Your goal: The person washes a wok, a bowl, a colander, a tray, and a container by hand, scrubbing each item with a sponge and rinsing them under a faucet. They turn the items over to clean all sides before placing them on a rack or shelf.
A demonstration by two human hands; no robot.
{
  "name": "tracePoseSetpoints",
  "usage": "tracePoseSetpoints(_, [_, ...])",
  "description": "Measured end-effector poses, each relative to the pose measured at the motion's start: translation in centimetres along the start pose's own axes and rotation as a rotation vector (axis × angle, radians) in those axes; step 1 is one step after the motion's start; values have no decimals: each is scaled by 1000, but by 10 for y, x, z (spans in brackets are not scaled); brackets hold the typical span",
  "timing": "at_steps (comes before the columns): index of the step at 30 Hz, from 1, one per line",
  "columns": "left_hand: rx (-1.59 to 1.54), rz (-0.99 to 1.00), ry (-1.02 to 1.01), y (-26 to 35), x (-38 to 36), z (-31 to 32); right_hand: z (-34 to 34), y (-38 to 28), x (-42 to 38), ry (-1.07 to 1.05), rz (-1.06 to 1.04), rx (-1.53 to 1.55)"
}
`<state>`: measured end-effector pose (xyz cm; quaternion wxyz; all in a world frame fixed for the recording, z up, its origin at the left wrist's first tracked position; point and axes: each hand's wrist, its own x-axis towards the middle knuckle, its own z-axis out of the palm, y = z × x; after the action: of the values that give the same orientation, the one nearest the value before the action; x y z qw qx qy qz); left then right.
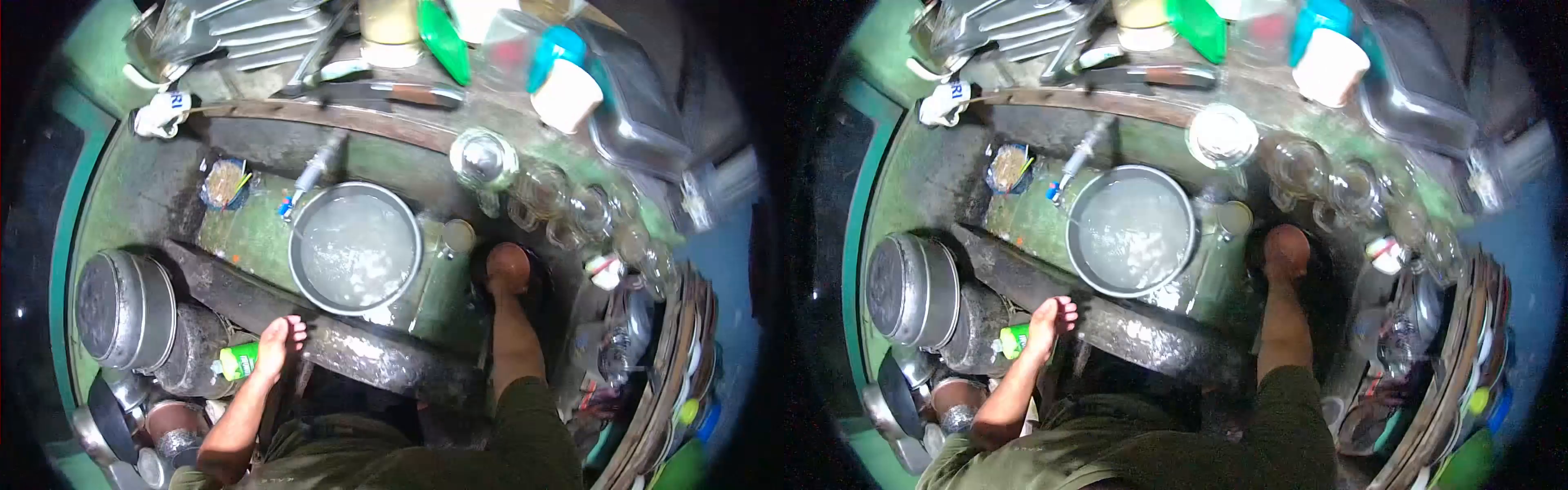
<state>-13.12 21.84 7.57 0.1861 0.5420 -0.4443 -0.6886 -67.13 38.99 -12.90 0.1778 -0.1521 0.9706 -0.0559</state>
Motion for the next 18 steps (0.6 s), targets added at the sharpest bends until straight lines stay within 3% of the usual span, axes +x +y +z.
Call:
tracePoseSetpoints(1, [-17, -12, 21, 2, 0, -7, 15, 6, 19, -14, 102, 128])
tracePoseSetpoints(3, [-79, -50, 53, 8, 0, -22, 33, 37, 35, 422, -428, -451])
tracePoseSetpoints(4, [-96, -88, 78, 11, 2, -26, 19, 31, 37, 123, -411, 24])
tracePoseSetpoints(6, [-206, -108, 39, 10, 14, -33, -27, 9, 18, -176, -196, 855])
tracePoseSetpoints(7, [-240, -133, 47, 13, 18, -31, -49, -4, -13, -169, -5, 1219])
tracePoseSetpoints(9, [-297, -161, -7, 17, 30, -28, -138, -78, -109, -324, -108, 1828])
tracePoseSetpoints(10, [-304, -161, -36, 17, 34, -26, -133, -85, -117, -374, -265, 1868])
tracePoseSetpoints(11, [-270, -160, -52, 15, 40, -25, -108, -77, -110, -437, -264, 1869])
tracePoseSetpoints(14, [-397, -136, -147, 14, 44, -25, -99, -179, -170, -793, -313, 1862])
tracePoseSetpoints(15, [-373, -133, -144, 18, 41, -25, -50, -185, -156, -878, -253, 1720])
tracePoseSetpoints(17, [-364, -150, -126, 18, 41, -31, 34, -217, -124, -755, -681, 801])
tracePoseSetpoints(18, [-341, -180, -131, 17, 39, -40, 69, -235, -117, -787, -714, 805])
